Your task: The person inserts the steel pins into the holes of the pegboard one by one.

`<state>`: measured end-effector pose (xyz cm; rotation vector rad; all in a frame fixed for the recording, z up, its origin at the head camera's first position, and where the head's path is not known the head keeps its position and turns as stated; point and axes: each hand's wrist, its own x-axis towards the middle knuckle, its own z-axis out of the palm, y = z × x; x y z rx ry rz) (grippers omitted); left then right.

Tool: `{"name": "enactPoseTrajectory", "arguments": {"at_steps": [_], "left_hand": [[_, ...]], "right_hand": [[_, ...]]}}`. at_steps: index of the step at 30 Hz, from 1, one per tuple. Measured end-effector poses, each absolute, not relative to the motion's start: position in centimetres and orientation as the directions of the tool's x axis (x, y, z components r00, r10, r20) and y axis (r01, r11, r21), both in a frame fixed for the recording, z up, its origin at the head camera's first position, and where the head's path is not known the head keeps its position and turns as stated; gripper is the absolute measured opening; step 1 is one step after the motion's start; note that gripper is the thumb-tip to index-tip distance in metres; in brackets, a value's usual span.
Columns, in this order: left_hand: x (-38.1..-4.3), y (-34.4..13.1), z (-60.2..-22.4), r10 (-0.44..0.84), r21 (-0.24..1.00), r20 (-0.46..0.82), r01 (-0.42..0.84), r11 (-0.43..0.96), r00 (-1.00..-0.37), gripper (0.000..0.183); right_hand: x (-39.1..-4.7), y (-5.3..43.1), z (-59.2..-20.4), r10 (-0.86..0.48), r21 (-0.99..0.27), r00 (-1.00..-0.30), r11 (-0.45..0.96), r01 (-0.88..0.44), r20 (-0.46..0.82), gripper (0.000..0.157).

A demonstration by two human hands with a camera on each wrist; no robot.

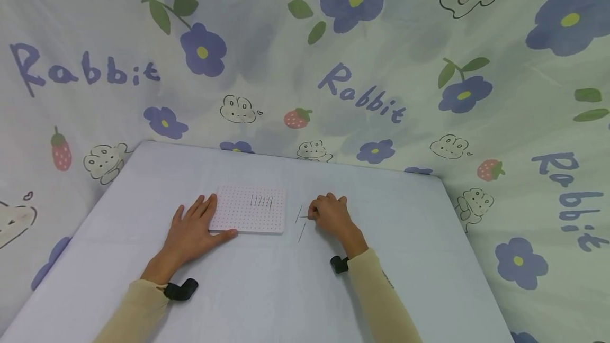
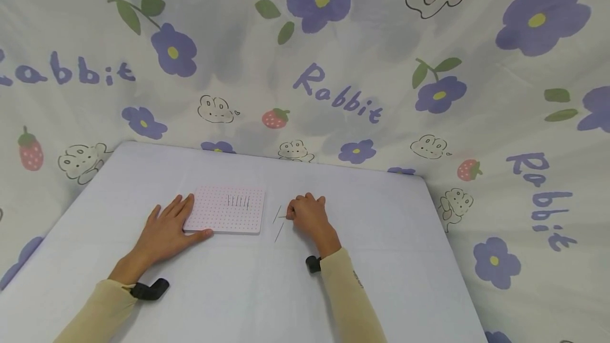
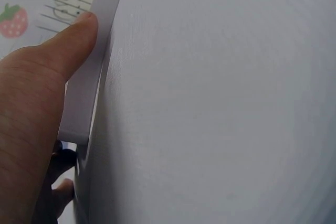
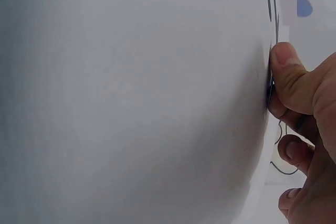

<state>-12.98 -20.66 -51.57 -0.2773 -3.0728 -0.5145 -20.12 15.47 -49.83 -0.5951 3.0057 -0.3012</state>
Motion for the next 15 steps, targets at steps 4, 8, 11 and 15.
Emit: {"name": "enactPoseTrajectory", "arguments": {"at_steps": [4, 8, 11, 15], "left_hand": [[-13.0, -20.7, -51.6, 0.168, 0.323, 0.048, 0.175, 0.93, -0.985, 0.119], [-13.0, -20.7, -51.6, 0.166, 0.327, 0.053, 0.174, 0.929, -0.985, 0.119], [-13.0, -20.7, -51.7, 0.165, 0.326, 0.055, 0.174, 0.929, -0.985, 0.119], [-12.9, -20.7, -51.7, 0.171, 0.33, 0.07, 0.184, 0.926, -0.983, 0.119]], "right_hand": [[-19.9, 15.4, -49.7, -0.377, -0.212, -0.926, 0.907, -0.364, -0.023, 0.011], [-19.7, 15.2, -49.2, -0.377, -0.25, -0.926, 0.895, -0.37, 0.022, 0.014], [-19.7, 14.8, -48.6, -0.381, -0.295, -0.922, 0.875, -0.383, 0.069, 0.014], [-19.7, 14.2, -47.7, -0.389, -0.367, -0.914, 0.838, -0.403, 0.116, 0.013]]}}
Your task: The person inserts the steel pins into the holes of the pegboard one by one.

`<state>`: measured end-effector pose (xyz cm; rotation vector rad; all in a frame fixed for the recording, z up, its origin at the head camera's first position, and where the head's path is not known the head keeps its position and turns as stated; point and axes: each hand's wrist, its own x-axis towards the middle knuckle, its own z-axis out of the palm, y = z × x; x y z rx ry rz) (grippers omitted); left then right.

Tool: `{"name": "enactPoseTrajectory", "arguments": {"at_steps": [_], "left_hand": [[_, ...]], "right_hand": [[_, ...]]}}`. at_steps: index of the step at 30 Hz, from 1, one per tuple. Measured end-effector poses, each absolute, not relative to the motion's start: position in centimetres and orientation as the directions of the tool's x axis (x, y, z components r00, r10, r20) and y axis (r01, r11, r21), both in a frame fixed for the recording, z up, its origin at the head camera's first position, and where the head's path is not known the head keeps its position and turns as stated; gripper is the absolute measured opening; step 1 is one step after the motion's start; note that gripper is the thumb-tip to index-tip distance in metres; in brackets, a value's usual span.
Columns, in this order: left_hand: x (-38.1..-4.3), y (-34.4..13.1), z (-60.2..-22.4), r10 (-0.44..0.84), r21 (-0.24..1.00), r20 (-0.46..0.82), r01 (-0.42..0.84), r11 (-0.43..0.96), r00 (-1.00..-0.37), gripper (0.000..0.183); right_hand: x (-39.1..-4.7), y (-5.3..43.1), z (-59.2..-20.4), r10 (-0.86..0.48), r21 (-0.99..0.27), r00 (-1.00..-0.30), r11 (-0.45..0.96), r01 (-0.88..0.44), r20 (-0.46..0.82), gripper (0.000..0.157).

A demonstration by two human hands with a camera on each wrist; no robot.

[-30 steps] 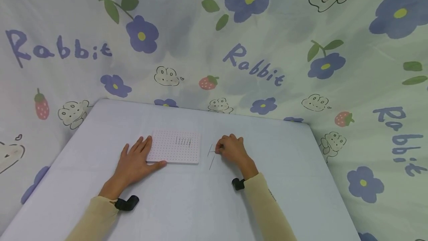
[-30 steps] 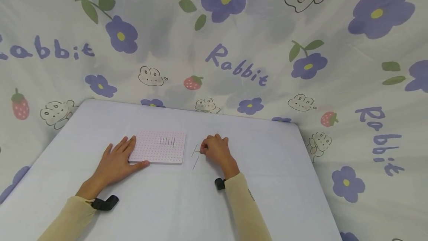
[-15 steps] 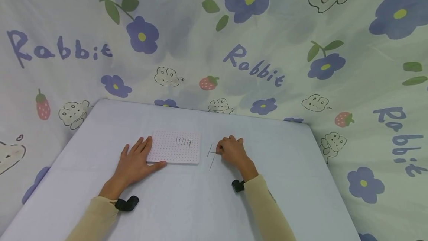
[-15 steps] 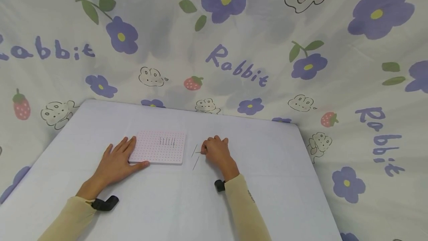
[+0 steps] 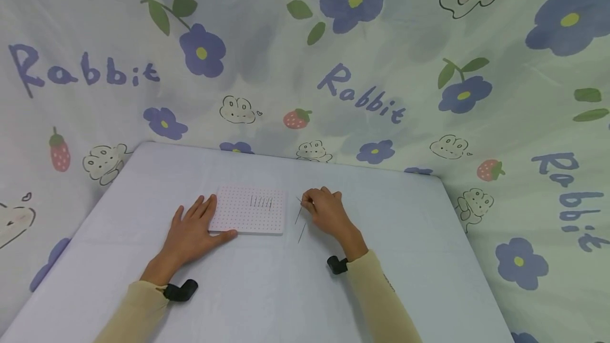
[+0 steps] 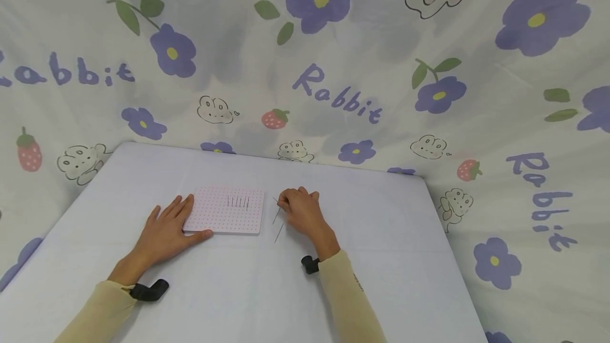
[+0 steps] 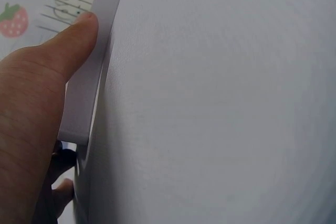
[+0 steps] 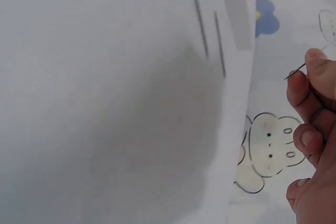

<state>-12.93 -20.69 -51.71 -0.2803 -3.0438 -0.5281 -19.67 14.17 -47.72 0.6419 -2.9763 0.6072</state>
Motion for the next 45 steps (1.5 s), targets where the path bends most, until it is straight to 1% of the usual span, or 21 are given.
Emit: {"name": "enactPoseTrajectory", "arguments": {"at_steps": [7, 15, 24, 29, 37, 45], "left_hand": [[-12.8, -20.7, -51.7, 0.171, 0.332, 0.077, 0.187, 0.925, -0.982, 0.118], [-12.8, -20.6, -51.7, 0.162, 0.328, 0.076, 0.178, 0.928, -0.984, 0.118], [-12.8, -20.6, -51.8, 0.165, 0.321, 0.071, 0.179, 0.93, -0.984, 0.119], [-12.7, -20.6, -51.8, 0.164, 0.322, 0.082, 0.182, 0.929, -0.983, 0.117], [-12.8, -20.6, -51.7, 0.161, 0.313, 0.071, 0.175, 0.933, -0.984, 0.118], [-12.9, -20.7, -51.8, 0.163, 0.309, 0.074, 0.178, 0.934, -0.984, 0.12]], "right_hand": [[-19.5, 13.1, -46.4, -0.387, -0.444, -0.904, 0.788, -0.427, 0.182, 0.012], [-19.6, 12.1, -46.0, -0.374, -0.522, -0.895, 0.727, -0.445, 0.242, 0.011], [-19.4, 10.5, -46.4, -0.369, -0.577, -0.902, 0.696, -0.428, 0.225, 0.009], [-19.2, 9.7, -46.6, -0.377, -0.579, -0.902, 0.695, -0.426, 0.21, 0.008], [-19.1, 8.7, -47.5, -0.396, -0.542, -0.892, 0.711, -0.448, 0.218, 0.008], [-18.8, 7.8, -47.7, -0.41, -0.511, -0.895, 0.74, -0.438, 0.174, 0.007]]}}
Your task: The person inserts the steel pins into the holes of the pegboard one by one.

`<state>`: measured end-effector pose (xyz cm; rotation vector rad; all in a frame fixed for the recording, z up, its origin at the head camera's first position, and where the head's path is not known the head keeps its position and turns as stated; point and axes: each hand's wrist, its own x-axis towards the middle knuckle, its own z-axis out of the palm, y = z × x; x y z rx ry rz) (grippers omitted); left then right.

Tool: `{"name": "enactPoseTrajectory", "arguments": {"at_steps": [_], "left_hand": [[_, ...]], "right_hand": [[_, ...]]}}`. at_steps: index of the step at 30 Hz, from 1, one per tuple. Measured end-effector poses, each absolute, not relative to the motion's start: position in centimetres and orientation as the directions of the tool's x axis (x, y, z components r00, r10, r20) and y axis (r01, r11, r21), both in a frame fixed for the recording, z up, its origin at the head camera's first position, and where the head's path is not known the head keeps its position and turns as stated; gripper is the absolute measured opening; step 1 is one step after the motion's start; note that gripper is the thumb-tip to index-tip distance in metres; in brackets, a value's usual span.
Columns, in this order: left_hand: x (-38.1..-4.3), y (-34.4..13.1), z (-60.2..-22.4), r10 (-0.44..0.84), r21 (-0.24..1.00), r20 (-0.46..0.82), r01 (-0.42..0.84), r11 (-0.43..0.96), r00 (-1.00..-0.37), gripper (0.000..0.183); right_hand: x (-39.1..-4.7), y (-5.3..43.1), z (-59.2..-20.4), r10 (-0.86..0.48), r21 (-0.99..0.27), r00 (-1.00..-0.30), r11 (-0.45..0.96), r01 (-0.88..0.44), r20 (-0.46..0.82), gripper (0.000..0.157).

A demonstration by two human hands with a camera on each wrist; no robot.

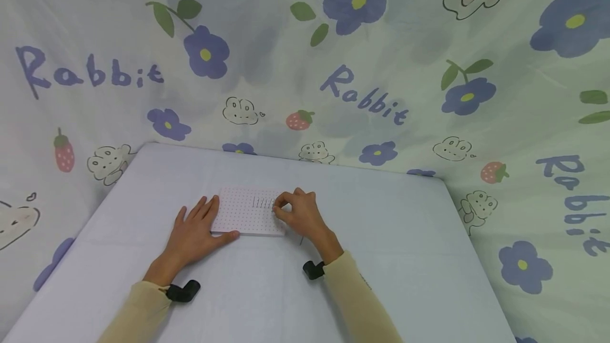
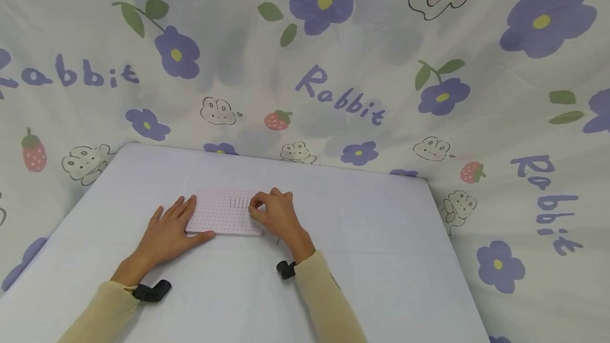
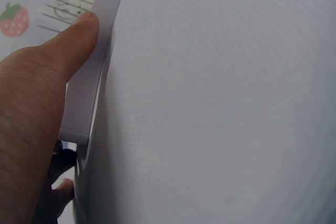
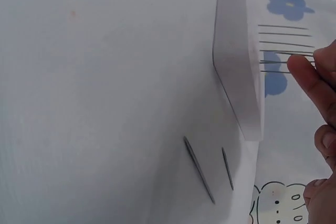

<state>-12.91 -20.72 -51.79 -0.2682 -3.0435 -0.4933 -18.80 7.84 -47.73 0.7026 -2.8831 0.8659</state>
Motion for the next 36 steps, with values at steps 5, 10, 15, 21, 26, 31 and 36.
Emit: {"name": "enactPoseTrajectory", "arguments": {"at_steps": [5, 10, 15, 21, 26, 31, 36], "left_hand": [[-12.9, -20.7, -51.8, 0.161, 0.311, 0.069, 0.175, 0.934, -0.984, 0.12], [-13.0, -20.7, -51.9, 0.16, 0.307, 0.064, 0.172, 0.936, -0.985, 0.121], [-13.0, -20.7, -51.9, 0.161, 0.315, 0.066, 0.173, 0.933, -0.985, 0.121], [-13.0, -20.7, -51.9, 0.159, 0.319, 0.067, 0.172, 0.932, -0.985, 0.121], [-13.1, -20.7, -51.9, 0.159, 0.317, 0.064, 0.171, 0.933, -0.985, 0.121], [-13.0, -20.6, -51.8, 0.158, 0.319, 0.067, 0.171, 0.932, -0.985, 0.12], [-12.9, -20.6, -51.7, 0.159, 0.318, 0.068, 0.172, 0.932, -0.985, 0.12]], "right_hand": [[-18.7, 7.7, -47.9, -0.409, -0.495, -0.898, 0.753, -0.434, 0.164, 0.007], [-18.7, 7.6, -48.1, -0.419, -0.464, -0.892, 0.765, -0.447, 0.169, 0.008], [-18.7, 7.5, -48.3, -0.43, -0.432, -0.889, 0.779, -0.455, 0.16, 0.01], [-18.6, 7.4, -48.6, -0.432, -0.419, -0.889, 0.787, -0.453, 0.15, 0.01], [-18.6, 7.5, -48.8, -0.431, -0.406, -0.887, 0.789, -0.46, 0.168, 0.01], [-18.6, 7.5, -48.7, -0.433, -0.378, -0.886, 0.801, -0.463, 0.167, 0.012], [-18.6, 8.1, -48.1, -0.426, -0.396, -0.895, 0.805, -0.442, 0.133, 0.014]]}}
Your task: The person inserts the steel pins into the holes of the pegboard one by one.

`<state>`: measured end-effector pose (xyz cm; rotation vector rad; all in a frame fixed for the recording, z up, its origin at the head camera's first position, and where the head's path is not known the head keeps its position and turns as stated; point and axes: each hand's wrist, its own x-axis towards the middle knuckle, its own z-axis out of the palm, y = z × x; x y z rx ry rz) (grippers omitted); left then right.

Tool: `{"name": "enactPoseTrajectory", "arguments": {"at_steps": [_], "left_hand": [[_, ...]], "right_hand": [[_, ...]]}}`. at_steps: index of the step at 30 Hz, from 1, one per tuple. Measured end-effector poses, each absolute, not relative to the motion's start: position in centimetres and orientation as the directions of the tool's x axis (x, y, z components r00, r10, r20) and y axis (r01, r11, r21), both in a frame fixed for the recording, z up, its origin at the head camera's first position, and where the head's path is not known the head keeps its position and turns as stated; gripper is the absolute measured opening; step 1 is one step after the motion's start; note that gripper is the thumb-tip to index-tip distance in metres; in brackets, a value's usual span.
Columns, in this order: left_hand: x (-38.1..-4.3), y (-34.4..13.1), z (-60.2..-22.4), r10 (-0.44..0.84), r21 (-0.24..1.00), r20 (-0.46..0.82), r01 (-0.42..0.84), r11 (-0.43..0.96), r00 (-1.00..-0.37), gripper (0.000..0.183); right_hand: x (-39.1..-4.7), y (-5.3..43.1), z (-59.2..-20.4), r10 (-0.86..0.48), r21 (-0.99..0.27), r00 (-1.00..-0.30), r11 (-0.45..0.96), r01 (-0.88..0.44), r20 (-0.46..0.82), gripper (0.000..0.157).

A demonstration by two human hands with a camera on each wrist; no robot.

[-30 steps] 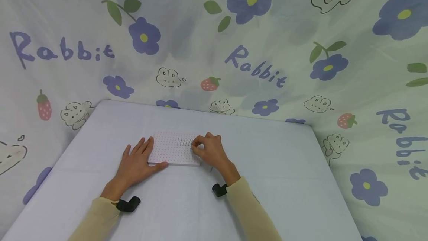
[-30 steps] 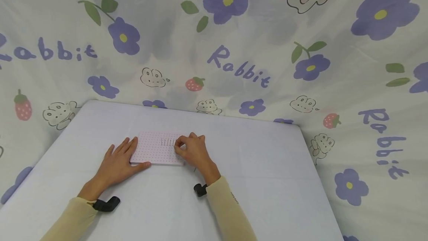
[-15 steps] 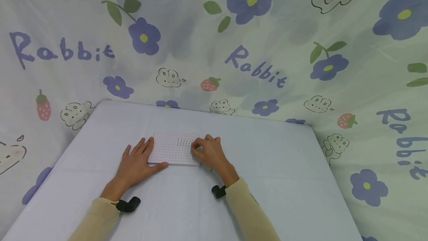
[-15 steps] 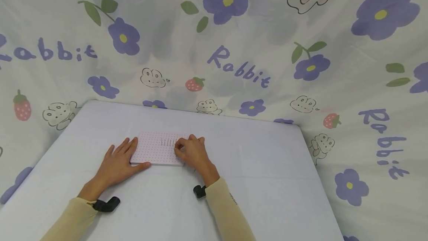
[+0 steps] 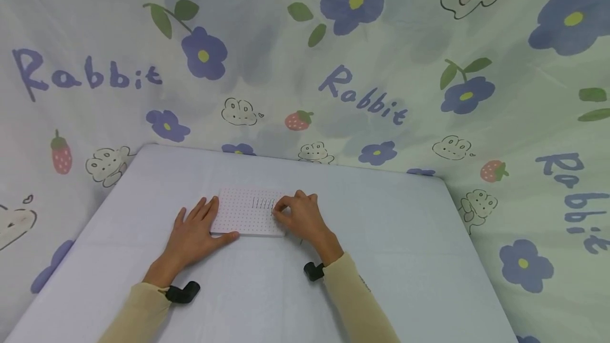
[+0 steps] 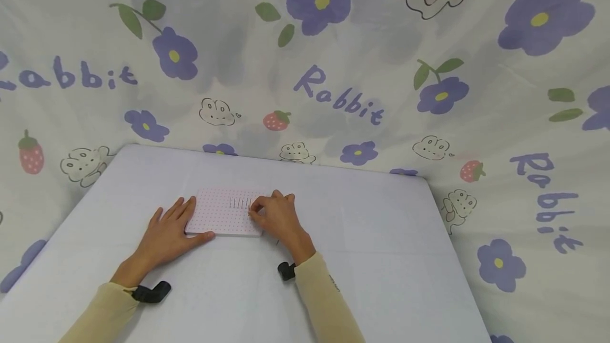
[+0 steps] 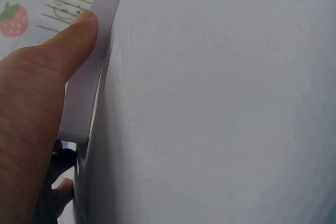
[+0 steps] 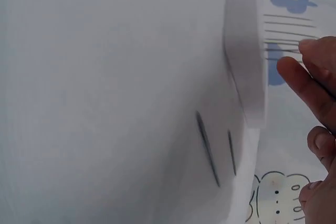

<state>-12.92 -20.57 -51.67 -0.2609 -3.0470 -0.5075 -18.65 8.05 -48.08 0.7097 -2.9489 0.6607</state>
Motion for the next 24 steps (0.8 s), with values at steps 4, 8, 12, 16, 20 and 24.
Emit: {"name": "enactPoseTrajectory", "arguments": {"at_steps": [4, 8, 12, 16, 20, 24], "left_hand": [[-12.9, -20.5, -51.6, 0.159, 0.326, 0.07, 0.173, 0.929, -0.985, 0.119], [-12.8, -20.5, -51.6, 0.161, 0.33, 0.075, 0.177, 0.927, -0.984, 0.118], [-12.9, -20.6, -51.8, 0.163, 0.327, 0.085, 0.182, 0.927, -0.983, 0.118], [-13.0, -20.6, -52.0, 0.164, 0.321, 0.088, 0.184, 0.929, -0.983, 0.119], [-13.0, -20.6, -51.9, 0.164, 0.324, 0.087, 0.184, 0.928, -0.983, 0.119], [-12.9, -20.6, -51.8, 0.165, 0.328, 0.083, 0.184, 0.927, -0.983, 0.119]], "right_hand": [[-18.7, 9.0, -47.2, -0.421, -0.429, -0.9, 0.797, -0.426, 0.111, 0.015], [-18.7, 10.3, -46.4, -0.417, -0.446, -0.905, 0.797, -0.408, 0.082, 0.02], [-18.6, 11.7, -45.9, -0.412, -0.462, -0.91, 0.8, -0.383, 0.042, 0.025], [-18.5, 13.0, -45.9, -0.413, -0.461, -0.911, 0.807, -0.369, 0.005, 0.025], [-18.3, 13.9, -46.5, -0.418, -0.44, -0.907, 0.825, -0.355, -0.051, 0.027], [-18.0, 14.3, -47.2, -0.442, -0.415, -0.891, 0.834, -0.364, -0.106, 0.027]]}}
